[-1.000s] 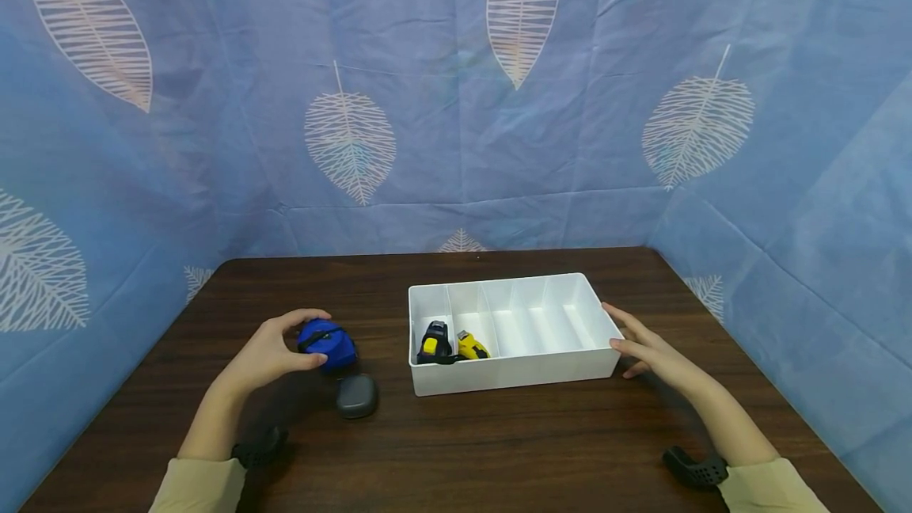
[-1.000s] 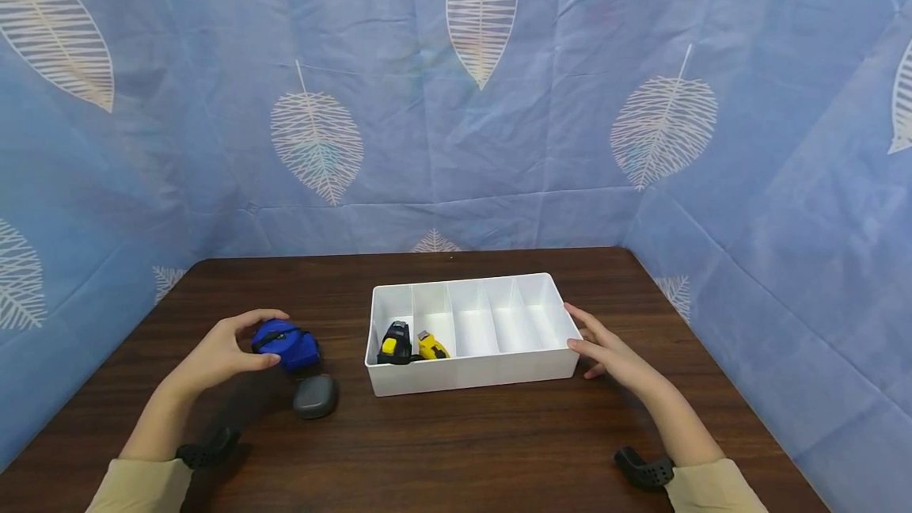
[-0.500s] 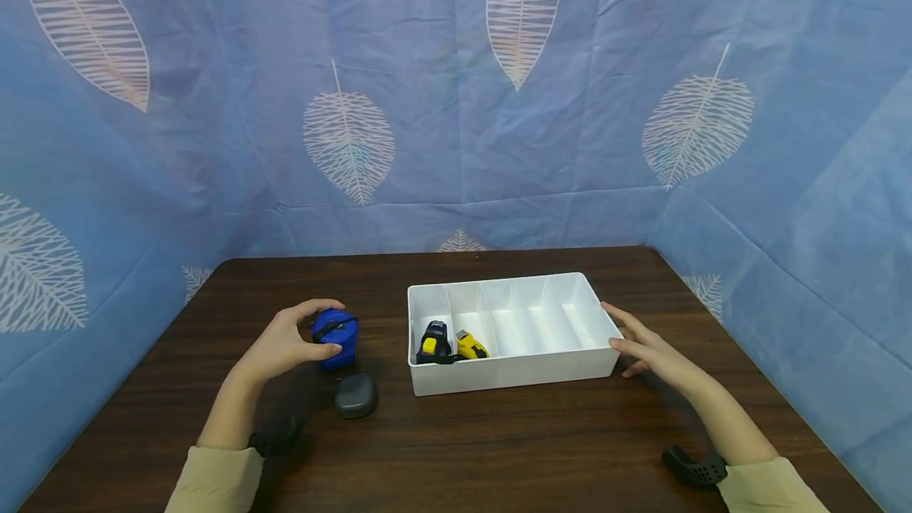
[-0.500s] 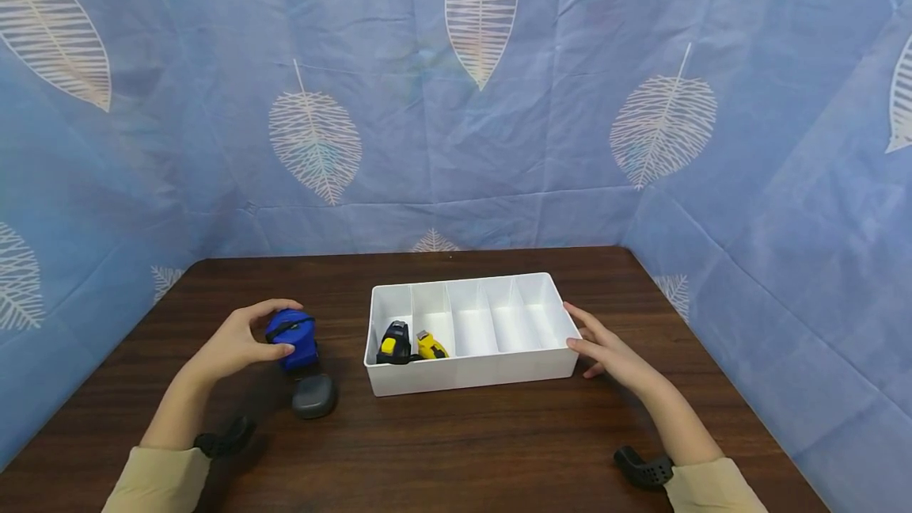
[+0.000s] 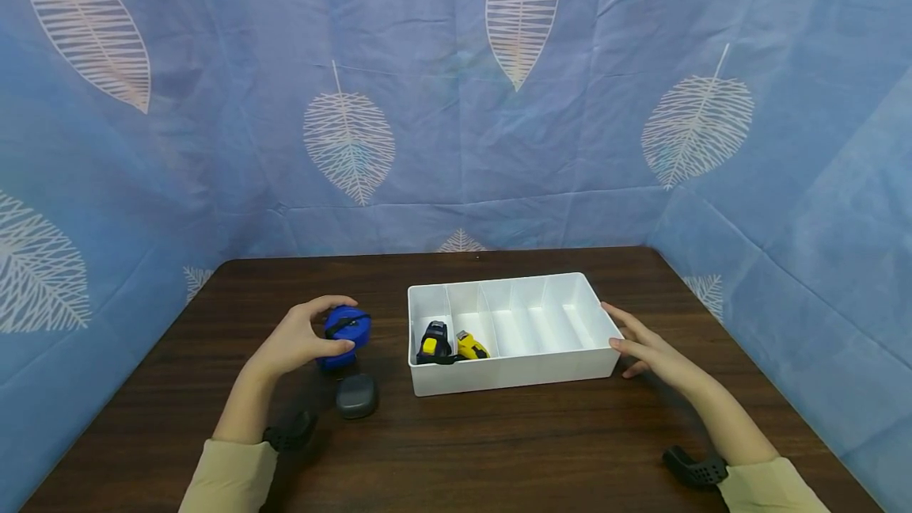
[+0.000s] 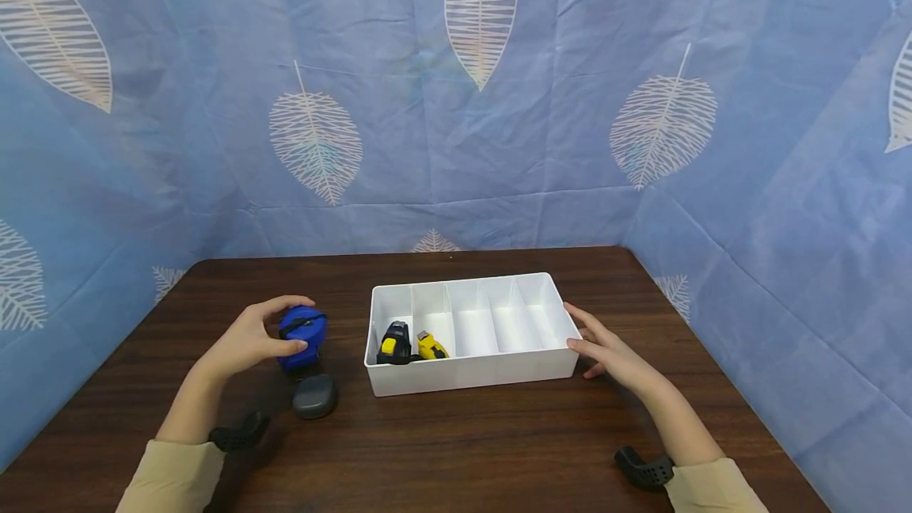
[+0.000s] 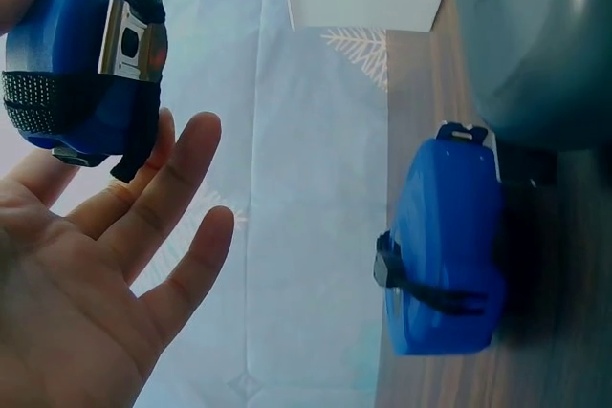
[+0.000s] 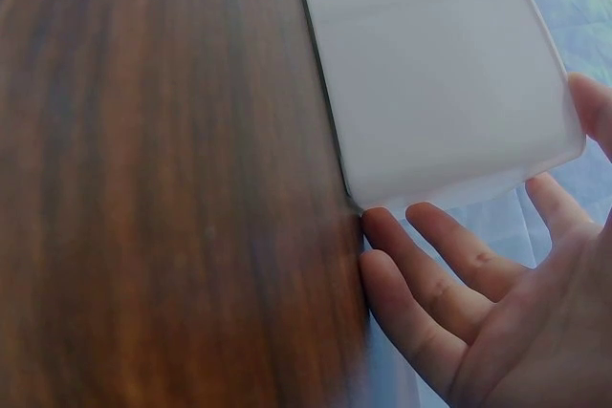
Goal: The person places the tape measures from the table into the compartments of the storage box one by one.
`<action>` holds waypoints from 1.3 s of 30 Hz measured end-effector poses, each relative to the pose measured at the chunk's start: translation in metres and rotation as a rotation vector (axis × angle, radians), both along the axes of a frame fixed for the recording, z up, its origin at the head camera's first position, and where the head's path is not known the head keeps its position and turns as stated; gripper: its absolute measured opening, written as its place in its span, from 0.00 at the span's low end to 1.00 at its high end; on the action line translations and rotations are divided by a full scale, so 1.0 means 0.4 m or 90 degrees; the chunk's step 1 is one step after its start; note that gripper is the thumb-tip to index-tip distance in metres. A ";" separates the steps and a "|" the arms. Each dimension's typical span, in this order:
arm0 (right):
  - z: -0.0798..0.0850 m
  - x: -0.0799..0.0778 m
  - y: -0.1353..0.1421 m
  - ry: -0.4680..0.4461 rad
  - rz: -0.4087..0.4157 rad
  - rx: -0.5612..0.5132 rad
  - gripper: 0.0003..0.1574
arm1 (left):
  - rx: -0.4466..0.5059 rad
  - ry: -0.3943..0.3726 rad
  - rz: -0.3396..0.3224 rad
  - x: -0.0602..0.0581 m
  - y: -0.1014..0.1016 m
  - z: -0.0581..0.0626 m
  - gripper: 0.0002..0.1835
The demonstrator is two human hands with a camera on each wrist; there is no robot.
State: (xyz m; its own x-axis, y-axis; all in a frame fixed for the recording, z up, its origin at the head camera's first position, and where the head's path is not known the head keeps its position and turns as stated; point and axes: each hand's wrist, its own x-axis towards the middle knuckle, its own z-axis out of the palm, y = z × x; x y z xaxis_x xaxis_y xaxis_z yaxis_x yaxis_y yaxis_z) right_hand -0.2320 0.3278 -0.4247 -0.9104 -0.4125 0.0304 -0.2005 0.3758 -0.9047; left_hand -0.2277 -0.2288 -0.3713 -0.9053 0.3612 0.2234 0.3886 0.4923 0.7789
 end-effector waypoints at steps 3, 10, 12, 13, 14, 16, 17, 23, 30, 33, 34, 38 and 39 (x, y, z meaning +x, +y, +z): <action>-0.001 0.000 -0.001 -0.002 0.000 -0.001 0.42 | 0.002 -0.004 -0.003 -0.002 0.008 0.001 0.31; 0.000 -0.001 0.000 -0.006 0.003 -0.009 0.41 | 0.006 0.011 -0.012 -0.011 0.033 0.004 0.31; 0.000 -0.002 0.000 -0.005 0.004 -0.010 0.41 | 0.009 0.014 -0.012 -0.013 0.040 0.005 0.31; 0.001 -0.001 0.000 -0.005 0.003 -0.010 0.41 | 0.010 0.014 -0.013 -0.014 0.043 0.006 0.31; 0.001 -0.001 0.000 -0.004 0.003 -0.009 0.41 | 0.015 0.011 -0.015 -0.014 0.046 0.007 0.31; 0.001 0.000 -0.001 -0.005 0.003 -0.009 0.41 | 0.023 0.008 -0.020 -0.014 0.054 0.010 0.31; 0.001 0.000 -0.001 -0.006 0.003 -0.008 0.41 | 0.023 0.010 -0.021 -0.015 0.057 0.011 0.31; 0.000 0.000 -0.001 -0.006 0.003 -0.008 0.41 | 0.039 0.009 -0.025 -0.016 0.080 0.018 0.31; 0.000 0.000 -0.001 -0.006 0.003 -0.008 0.41 | 0.049 0.001 -0.025 -0.022 0.105 0.019 0.31; 0.001 0.000 -0.001 -0.006 0.002 -0.007 0.41 | 0.051 0.003 -0.028 -0.025 0.114 0.019 0.31; 0.001 0.001 -0.002 -0.006 0.001 -0.007 0.41 | 0.052 0.004 -0.029 -0.026 0.117 0.019 0.31; 0.001 0.000 -0.002 -0.007 0.000 -0.005 0.41 | 0.055 0.009 -0.029 -0.029 0.128 0.020 0.32; 0.000 0.000 -0.002 -0.007 0.000 -0.004 0.41 | 0.057 0.009 -0.028 -0.029 0.131 0.020 0.32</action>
State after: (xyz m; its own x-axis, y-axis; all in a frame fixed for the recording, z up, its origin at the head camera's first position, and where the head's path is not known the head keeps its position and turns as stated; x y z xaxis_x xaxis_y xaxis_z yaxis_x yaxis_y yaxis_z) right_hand -0.2318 0.3272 -0.4245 -0.9109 -0.4121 0.0231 -0.1905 0.3700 -0.9093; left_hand -0.2395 -0.1766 -0.3635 -0.8855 0.3783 0.2699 0.4199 0.4026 0.8134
